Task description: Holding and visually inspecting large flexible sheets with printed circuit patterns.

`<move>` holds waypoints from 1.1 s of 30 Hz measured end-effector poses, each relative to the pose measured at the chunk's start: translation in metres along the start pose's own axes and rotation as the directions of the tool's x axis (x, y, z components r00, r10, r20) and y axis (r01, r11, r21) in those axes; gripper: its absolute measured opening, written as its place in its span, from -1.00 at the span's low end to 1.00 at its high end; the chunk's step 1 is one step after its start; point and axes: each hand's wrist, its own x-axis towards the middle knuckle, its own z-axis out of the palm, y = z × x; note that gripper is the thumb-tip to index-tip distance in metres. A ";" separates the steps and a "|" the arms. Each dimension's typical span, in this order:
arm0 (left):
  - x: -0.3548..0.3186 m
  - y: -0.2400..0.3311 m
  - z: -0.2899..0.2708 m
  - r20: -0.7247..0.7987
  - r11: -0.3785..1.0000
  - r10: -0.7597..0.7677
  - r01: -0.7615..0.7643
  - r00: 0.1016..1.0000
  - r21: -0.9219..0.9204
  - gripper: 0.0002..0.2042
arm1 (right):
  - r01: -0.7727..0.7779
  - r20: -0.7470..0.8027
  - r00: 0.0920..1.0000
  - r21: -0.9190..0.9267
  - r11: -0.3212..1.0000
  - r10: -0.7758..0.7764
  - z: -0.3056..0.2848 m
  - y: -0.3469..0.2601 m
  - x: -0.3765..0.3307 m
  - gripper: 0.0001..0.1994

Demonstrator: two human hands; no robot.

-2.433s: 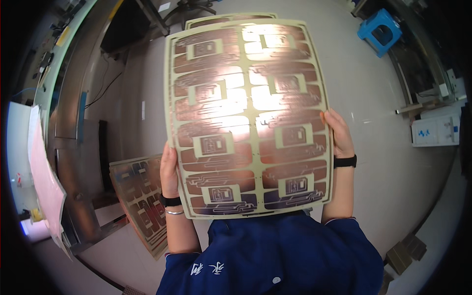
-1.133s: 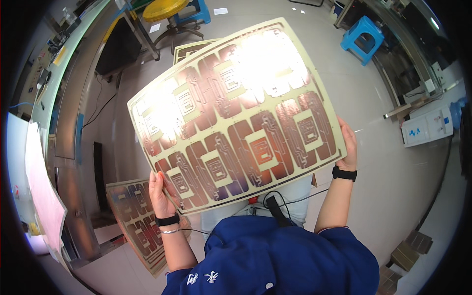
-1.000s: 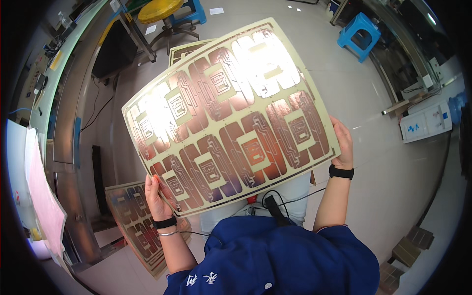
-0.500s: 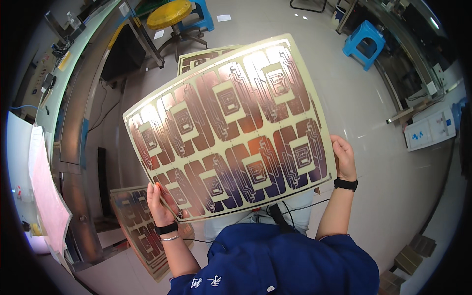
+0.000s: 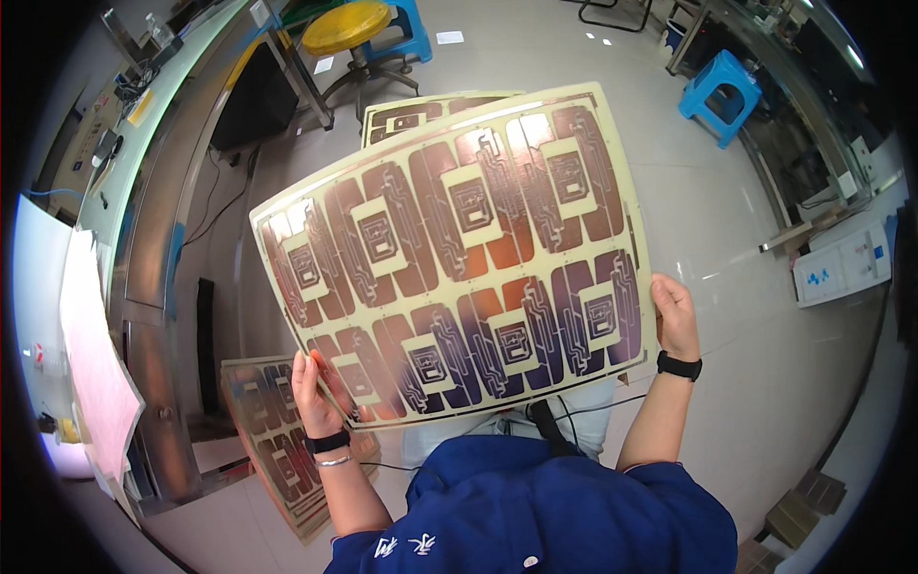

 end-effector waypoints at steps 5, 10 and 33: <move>-0.004 0.001 -0.007 -0.079 0.995 -0.042 0.035 0.996 -0.094 -0.77 | 0.020 -0.056 0.998 -0.084 0.996 -0.025 0.026 -0.006 -0.002 -0.66; -0.006 0.008 -0.005 0.146 0.997 -0.049 0.057 0.988 -0.053 -0.54 | -0.086 -0.102 0.992 -0.166 0.982 0.070 0.023 0.000 -0.001 -0.65; -0.001 -0.004 -0.017 0.212 0.967 -0.179 0.212 0.961 -0.143 -0.51 | -0.084 -0.138 0.987 0.032 0.996 0.087 0.032 0.000 0.002 -0.62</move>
